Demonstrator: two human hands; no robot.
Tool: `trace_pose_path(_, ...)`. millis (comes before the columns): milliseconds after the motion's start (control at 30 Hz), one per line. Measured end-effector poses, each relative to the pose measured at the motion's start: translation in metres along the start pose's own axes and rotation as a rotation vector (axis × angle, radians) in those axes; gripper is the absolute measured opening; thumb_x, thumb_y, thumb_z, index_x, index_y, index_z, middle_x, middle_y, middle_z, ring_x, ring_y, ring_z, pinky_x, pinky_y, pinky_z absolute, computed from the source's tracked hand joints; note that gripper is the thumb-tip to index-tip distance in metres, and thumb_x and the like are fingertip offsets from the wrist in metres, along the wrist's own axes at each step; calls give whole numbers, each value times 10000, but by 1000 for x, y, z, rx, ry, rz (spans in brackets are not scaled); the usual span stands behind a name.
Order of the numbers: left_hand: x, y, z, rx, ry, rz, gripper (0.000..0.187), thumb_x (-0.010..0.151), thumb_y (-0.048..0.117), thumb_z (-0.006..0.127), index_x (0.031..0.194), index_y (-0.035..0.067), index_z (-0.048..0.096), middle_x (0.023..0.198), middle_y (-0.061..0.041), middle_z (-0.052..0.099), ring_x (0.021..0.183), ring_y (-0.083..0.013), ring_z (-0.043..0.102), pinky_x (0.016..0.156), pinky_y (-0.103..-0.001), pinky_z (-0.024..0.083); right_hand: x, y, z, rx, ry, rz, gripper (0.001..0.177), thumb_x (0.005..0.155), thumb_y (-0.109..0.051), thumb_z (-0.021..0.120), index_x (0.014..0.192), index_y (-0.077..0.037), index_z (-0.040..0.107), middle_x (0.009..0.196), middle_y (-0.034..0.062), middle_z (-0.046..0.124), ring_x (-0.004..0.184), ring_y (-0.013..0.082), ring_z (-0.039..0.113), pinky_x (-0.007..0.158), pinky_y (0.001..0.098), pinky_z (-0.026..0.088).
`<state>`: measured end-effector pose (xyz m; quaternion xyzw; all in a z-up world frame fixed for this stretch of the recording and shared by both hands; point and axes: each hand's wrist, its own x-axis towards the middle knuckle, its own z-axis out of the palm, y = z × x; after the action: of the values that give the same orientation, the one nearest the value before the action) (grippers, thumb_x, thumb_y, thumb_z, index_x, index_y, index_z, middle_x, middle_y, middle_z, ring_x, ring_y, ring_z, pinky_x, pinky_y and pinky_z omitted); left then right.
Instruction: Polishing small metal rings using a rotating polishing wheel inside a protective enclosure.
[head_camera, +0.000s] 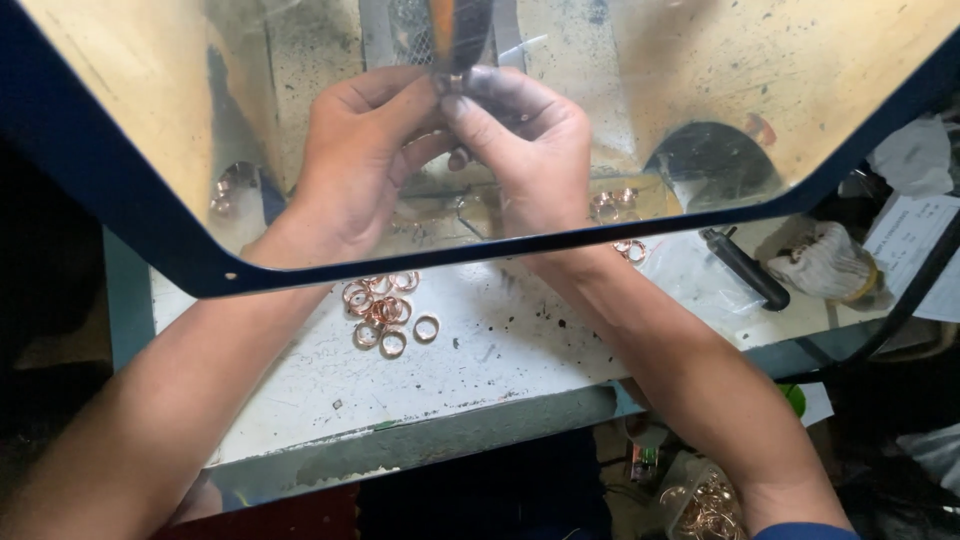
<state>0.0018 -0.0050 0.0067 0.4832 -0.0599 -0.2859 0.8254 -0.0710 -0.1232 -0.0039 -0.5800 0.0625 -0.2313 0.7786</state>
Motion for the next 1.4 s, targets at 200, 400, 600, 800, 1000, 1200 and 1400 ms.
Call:
trace_pose_path(200, -2, 2, 1, 21, -20, -1, 185, 808, 191, 839, 858, 24, 776, 802, -64, 741, 695, -200, 682, 622, -324, 600, 1, -1, -2, -33, -6, -4, 193, 894, -112, 807, 1060, -38, 743, 969, 73, 758, 730, 154, 697, 593, 262, 615)
trace_pose_path(400, 2, -6, -2, -7, -39, 39, 234, 833, 195, 817, 919, -19, 776, 840, -110, 755, 696, -216, 691, 614, -311, 612, 4, -1, 0, -25, 70, 55, 290, 836, -191, 829, 1040, -1, 749, 918, 117, 762, 650, 173, 683, 540, 263, 603)
trace_pose_path(600, 2, -5, -1, 30, 2, 19, 249, 805, 217, 826, 919, 0, 781, 870, -106, 778, 778, -209, 738, 746, -315, 671, 3, -6, 3, -40, 115, 126, 360, 791, -277, 832, 1026, -17, 754, 829, 111, 760, 581, 149, 669, 490, 245, 584)
trace_pose_path(800, 1, -2, -1, 49, 14, 19, 223, 814, 200, 831, 935, 16, 797, 869, -86, 777, 746, -188, 703, 667, -305, 627, -1, -3, 0, 23, 43, 101, 279, 864, -114, 805, 1105, 2, 728, 922, 118, 751, 659, 179, 706, 541, 270, 635)
trace_pose_path(1000, -1, -1, -1, 8, -27, 27, 187, 845, 172, 811, 903, -3, 785, 826, -98, 755, 689, -215, 684, 605, -315, 593, 0, 1, 0, -29, 30, 33, 235, 886, -121, 797, 1079, -4, 733, 924, 79, 741, 716, 155, 699, 595, 258, 635)
trace_pose_path(1200, 0, -1, -2, 32, 13, 19, 178, 860, 139, 792, 942, -19, 785, 866, -113, 773, 718, -205, 714, 664, -297, 637, 2, 4, 0, 50, 47, 42, 239, 854, -105, 821, 1048, 7, 737, 916, 114, 758, 705, 177, 701, 581, 277, 630)
trace_pose_path(1400, -6, -1, -18, 4, -111, 217, 195, 825, 171, 845, 923, 16, 779, 897, -106, 772, 840, -234, 749, 762, -386, 703, -9, -4, 3, 30, -92, -57, 135, 908, -79, 796, 1011, -28, 724, 1010, 66, 719, 729, 162, 677, 595, 262, 619)
